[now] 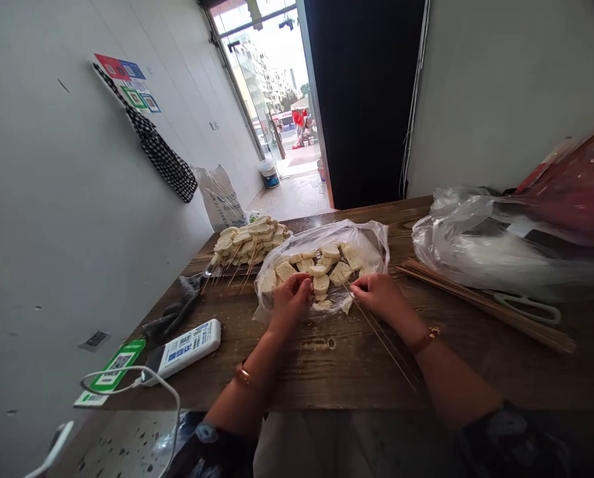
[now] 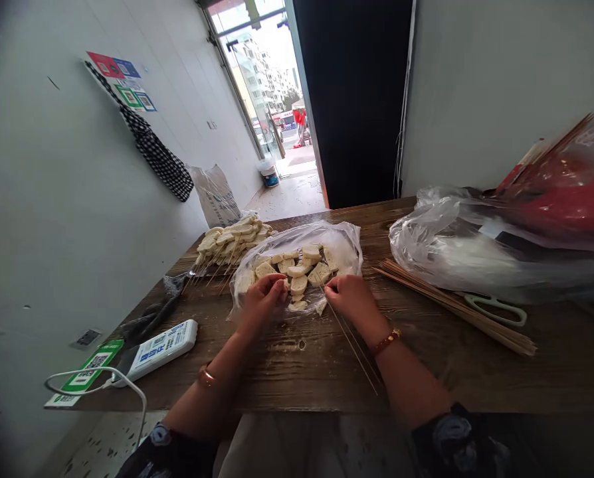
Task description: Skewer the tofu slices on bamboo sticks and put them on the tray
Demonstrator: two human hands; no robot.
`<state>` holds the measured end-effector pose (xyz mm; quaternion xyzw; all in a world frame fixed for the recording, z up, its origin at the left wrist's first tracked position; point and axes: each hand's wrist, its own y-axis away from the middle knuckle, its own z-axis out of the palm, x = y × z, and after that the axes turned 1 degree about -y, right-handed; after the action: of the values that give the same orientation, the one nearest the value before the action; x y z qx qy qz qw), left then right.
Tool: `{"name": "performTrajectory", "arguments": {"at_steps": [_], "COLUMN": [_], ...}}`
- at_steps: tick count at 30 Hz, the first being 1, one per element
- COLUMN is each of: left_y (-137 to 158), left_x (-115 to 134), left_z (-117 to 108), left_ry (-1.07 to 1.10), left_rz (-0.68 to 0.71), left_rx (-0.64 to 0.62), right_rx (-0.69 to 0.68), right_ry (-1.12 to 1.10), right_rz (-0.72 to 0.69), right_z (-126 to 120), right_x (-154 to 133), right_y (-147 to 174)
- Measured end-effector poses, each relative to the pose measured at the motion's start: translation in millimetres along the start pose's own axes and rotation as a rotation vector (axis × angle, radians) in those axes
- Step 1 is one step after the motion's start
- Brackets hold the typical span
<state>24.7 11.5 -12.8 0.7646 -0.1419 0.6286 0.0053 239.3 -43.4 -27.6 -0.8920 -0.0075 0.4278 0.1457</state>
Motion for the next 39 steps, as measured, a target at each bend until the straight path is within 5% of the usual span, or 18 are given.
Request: {"name": "performTrajectory", "arguments": {"at_steps": [5,10,15,28,39], "left_y": [-20,-45,-65,-101,-69], "left_x": [11,27,23,6,25], "left_z": [7,40,58,63,33], "left_ry": [-0.406,-0.913,-0.983,-0.625,-0.069], "left_rz": [0.154,0.222,0.144,-0.109,-0.066], "left_rx": [-0.014,-0.116,-0.053,0.101,0.029], "right_rx": [0.061,0.108,0.173,0.135,0.07], "right_ry": [-0.119,-0.296,-0.422,-0.537,-0.624], "right_rz": [0.02,0.07,0.113,0.165,0.135], "right_z": [2,9,14,16,6], "right_x": [6,15,20,14,-4], "right_y": [-4,-10,-14,-13,-4]}}
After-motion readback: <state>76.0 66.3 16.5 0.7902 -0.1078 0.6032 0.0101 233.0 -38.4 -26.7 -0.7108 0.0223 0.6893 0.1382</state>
